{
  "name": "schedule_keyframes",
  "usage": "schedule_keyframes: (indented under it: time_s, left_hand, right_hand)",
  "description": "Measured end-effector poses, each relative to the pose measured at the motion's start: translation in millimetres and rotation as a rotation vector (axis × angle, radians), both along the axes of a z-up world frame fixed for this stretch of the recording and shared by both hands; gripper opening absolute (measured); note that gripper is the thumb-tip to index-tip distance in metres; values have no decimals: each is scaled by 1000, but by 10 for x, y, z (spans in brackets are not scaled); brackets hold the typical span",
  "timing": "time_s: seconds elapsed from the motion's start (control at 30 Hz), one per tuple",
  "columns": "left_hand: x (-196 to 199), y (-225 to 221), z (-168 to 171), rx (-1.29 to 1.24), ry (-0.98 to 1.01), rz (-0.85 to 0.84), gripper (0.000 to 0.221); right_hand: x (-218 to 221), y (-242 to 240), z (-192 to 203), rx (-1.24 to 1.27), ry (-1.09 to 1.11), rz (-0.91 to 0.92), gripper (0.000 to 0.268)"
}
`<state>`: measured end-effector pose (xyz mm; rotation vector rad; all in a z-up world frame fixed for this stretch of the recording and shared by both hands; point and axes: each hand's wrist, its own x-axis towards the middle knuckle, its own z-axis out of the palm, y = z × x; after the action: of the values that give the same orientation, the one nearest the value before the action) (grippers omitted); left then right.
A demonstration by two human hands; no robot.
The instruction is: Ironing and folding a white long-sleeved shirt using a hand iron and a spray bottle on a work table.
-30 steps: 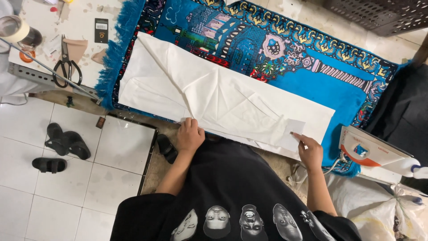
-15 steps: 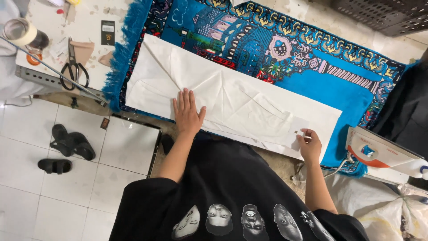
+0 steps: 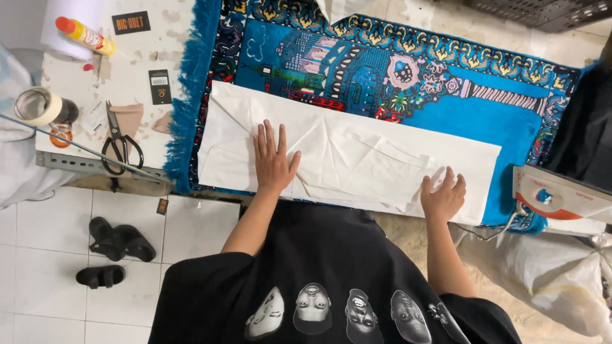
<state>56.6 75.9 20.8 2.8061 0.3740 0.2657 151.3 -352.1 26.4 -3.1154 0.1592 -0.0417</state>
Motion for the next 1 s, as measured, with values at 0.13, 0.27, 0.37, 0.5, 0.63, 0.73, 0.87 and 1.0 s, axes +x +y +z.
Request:
schedule_keyframes:
  time_s: [0.13,0.27,0.37,0.5,0.63,0.73,0.87,1.0]
  left_hand:
    - [-68,189,-237,-22,52,-109,82]
    - [-74,151,-219,-31,102,-83,86]
    - [-44,45,-157,-80,35,-91,87]
    - [-44,-365,12,-114,-106,-287,77]
    - [-85,-662,-205,-153,-105,-419,68]
    - [-118,-668,-372,-97,-44,-414,66]
    - [-138,-673,-344,-114,-39,-395,66]
    - [-116,-670,-330,-182,-99,-336,71]
  right_hand:
    - [105,37,-29,30,216,-232,74]
    - [144,2,42,-48,291,-264,85]
    - [175,32,206,-53,319,-308,93]
    - [186,-192,187,14,353,-346,96]
    - [243,-452,-39,51,392,-347,90]
    - [298,-689,-173,204,435,-387,91]
    - [351,-744,-109,312,376,-311,57]
    - [331,-457,60,-26,286,-243,75]
